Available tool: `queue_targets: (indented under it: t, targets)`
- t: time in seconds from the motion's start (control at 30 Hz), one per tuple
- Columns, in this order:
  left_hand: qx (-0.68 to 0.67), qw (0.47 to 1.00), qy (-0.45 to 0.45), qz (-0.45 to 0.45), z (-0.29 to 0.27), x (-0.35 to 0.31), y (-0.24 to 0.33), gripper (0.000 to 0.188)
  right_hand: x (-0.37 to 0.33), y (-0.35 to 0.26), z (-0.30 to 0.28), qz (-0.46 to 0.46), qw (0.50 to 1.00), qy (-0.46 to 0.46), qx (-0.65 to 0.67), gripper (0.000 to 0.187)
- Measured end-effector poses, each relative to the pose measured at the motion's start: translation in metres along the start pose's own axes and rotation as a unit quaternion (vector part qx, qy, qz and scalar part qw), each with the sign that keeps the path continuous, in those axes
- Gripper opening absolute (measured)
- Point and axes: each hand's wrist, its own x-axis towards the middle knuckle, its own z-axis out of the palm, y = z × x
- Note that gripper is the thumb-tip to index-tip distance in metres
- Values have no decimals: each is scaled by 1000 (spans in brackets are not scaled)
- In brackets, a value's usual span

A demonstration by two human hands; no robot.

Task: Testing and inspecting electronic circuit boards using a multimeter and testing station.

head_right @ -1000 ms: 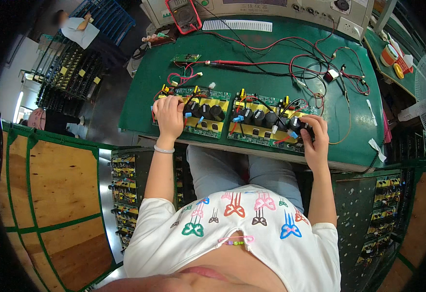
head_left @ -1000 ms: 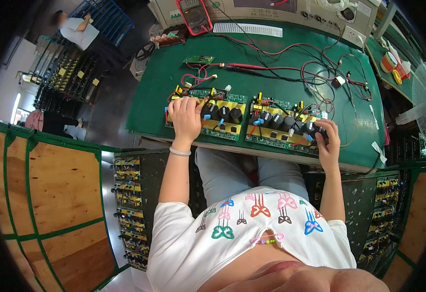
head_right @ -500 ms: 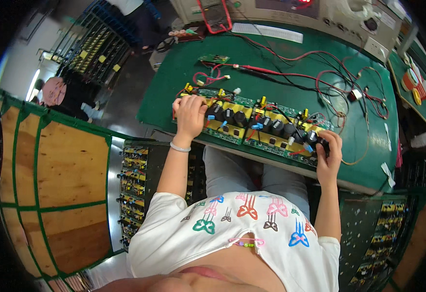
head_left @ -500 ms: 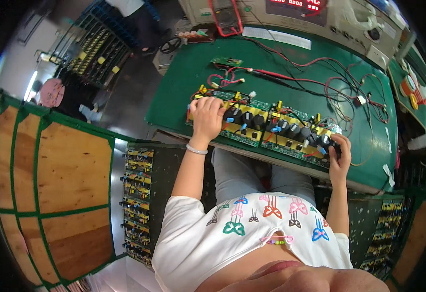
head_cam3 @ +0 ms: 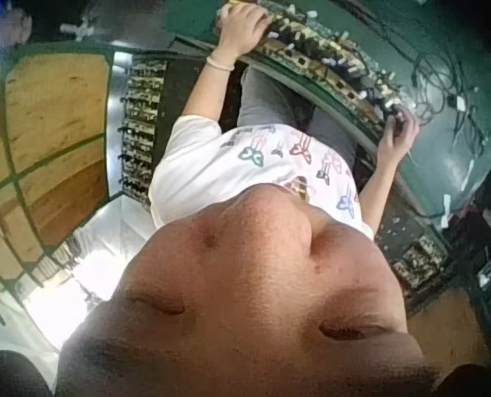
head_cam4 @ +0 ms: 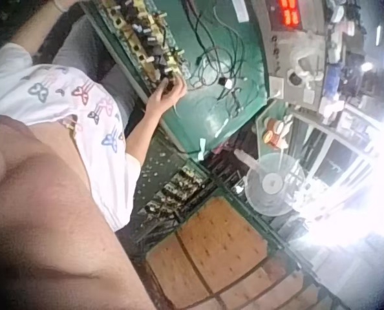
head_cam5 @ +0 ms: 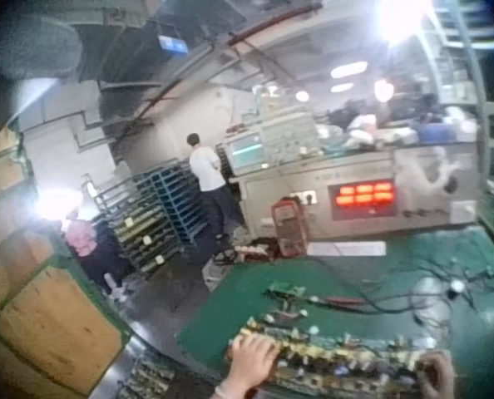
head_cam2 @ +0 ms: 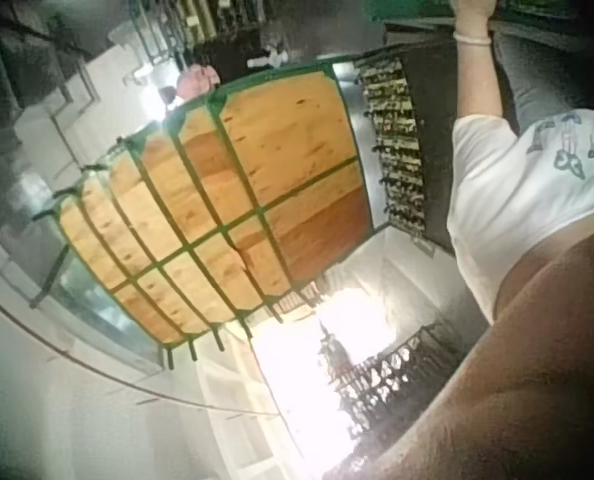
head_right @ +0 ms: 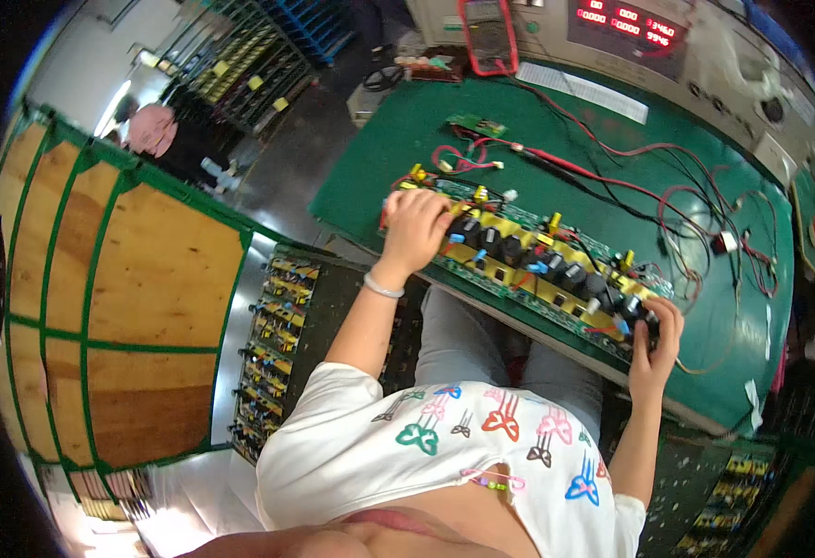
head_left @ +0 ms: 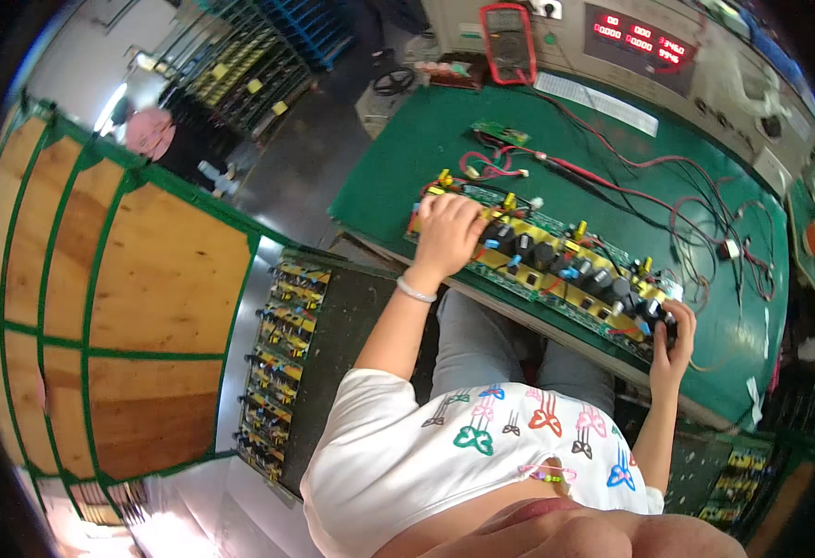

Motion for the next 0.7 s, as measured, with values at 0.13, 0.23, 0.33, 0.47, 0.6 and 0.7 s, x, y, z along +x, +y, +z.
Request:
queue_targets:
  t: [0.13, 0.23, 0.33, 0.47, 0.6, 0.7]
  targets:
    - [15, 1000, -2, -3, -8, -4, 5, 29, 3, -9, -18, 9, 999, 26, -36, 21]
    - [-44, 999, 20, -8, -16, -7, 11, 35, 13, -2, -49, 6, 994, 76, -72, 16]
    - [-87, 996, 22, -21, -19, -12, 29, 32, 22, 6, -82, 29, 986, 129, -101, 12]
    - [-145, 989, 6, 6, -15, -8, 55, 30, 38, 17, -119, 35, 983, 129, -123, 13]
    - [-157, 985, -28, 63, -10, 0, 88, 31, 61, 32, -141, 73, 979, 88, -166, 15]
    - [-187, 976, -65, 92, -5, 5, 112, 34, 91, 55, -153, 102, 969, 57, -216, 16]
